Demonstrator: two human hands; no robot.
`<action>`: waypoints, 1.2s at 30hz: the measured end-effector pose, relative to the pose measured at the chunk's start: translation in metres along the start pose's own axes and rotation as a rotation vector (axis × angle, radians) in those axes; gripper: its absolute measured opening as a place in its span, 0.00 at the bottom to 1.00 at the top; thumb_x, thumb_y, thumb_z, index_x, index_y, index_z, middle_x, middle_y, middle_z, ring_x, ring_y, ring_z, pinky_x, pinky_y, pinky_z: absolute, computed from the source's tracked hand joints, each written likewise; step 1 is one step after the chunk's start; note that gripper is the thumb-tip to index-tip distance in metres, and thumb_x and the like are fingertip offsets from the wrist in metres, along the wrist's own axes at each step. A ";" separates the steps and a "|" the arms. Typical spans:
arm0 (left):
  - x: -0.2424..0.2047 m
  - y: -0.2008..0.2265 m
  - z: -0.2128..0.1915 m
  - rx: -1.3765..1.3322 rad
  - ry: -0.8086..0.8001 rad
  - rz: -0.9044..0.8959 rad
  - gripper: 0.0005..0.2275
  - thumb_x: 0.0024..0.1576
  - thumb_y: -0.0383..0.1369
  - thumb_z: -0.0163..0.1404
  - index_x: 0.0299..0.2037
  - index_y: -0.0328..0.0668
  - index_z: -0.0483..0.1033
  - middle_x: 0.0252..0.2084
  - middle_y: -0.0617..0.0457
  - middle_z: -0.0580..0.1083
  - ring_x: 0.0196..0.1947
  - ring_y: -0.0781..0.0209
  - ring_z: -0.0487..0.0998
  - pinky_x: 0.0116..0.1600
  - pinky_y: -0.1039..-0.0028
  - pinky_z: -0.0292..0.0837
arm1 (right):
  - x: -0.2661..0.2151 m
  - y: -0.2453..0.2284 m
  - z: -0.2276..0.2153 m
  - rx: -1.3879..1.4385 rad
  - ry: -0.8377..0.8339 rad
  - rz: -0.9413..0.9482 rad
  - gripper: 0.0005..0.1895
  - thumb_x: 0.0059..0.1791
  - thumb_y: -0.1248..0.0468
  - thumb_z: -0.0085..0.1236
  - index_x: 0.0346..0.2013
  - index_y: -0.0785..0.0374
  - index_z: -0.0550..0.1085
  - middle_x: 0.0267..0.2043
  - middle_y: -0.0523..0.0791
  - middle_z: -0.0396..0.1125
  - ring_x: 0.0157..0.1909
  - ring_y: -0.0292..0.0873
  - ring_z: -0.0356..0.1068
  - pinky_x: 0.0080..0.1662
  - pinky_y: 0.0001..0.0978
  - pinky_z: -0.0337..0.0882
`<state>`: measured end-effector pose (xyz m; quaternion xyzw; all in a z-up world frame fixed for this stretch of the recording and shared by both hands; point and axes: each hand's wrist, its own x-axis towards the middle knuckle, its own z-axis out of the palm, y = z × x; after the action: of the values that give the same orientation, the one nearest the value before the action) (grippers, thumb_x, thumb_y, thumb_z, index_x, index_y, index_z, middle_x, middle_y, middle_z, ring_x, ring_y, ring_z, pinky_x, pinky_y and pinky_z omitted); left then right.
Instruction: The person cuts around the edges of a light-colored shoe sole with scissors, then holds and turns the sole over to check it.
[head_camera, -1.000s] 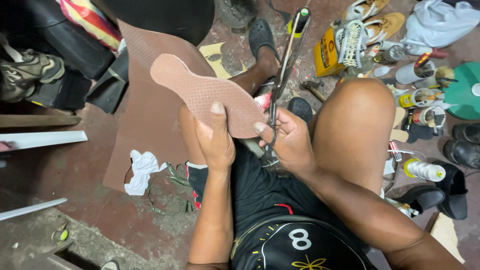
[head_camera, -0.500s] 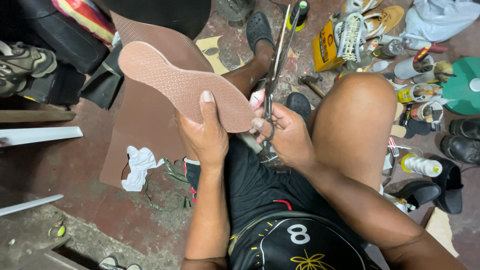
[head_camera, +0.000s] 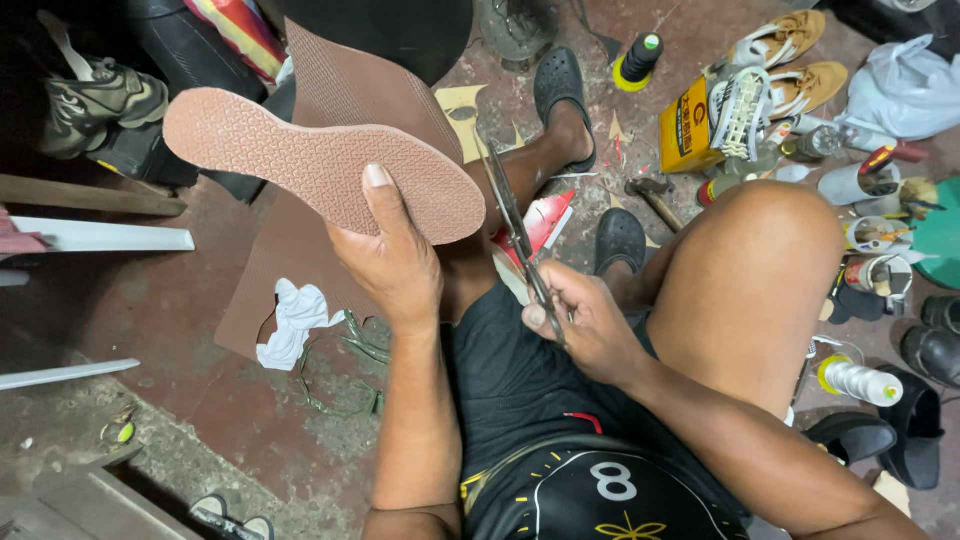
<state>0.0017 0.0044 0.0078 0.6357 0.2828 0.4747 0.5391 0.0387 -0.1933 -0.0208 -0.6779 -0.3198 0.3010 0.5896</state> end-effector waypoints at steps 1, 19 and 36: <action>0.000 0.001 0.001 0.010 0.011 0.016 0.13 0.71 0.33 0.46 0.55 0.26 0.71 0.49 0.45 0.77 0.48 0.60 0.78 0.56 0.69 0.75 | 0.002 -0.001 0.002 -0.009 0.007 -0.008 0.19 0.54 0.50 0.55 0.32 0.60 0.64 0.28 0.37 0.53 0.32 0.30 0.52 0.34 0.26 0.56; -0.007 -0.011 0.010 -0.031 -0.018 0.077 0.13 0.70 0.33 0.47 0.56 0.27 0.70 0.50 0.45 0.76 0.49 0.58 0.78 0.59 0.67 0.73 | 0.002 0.010 0.001 0.115 0.032 0.155 0.15 0.52 0.55 0.61 0.31 0.61 0.69 0.25 0.34 0.56 0.28 0.28 0.53 0.30 0.24 0.55; -0.057 -0.026 0.014 -0.360 -0.558 0.003 0.29 0.72 0.50 0.42 0.71 0.28 0.59 0.65 0.39 0.68 0.65 0.52 0.69 0.71 0.65 0.62 | 0.005 0.011 -0.041 0.302 0.230 0.057 0.08 0.50 0.65 0.62 0.40 0.66 0.74 0.37 0.38 0.70 0.38 0.28 0.66 0.43 0.22 0.68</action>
<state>-0.0035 -0.0440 -0.0337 0.6360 0.0348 0.3254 0.6989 0.0753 -0.2154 -0.0272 -0.6202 -0.1824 0.2827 0.7086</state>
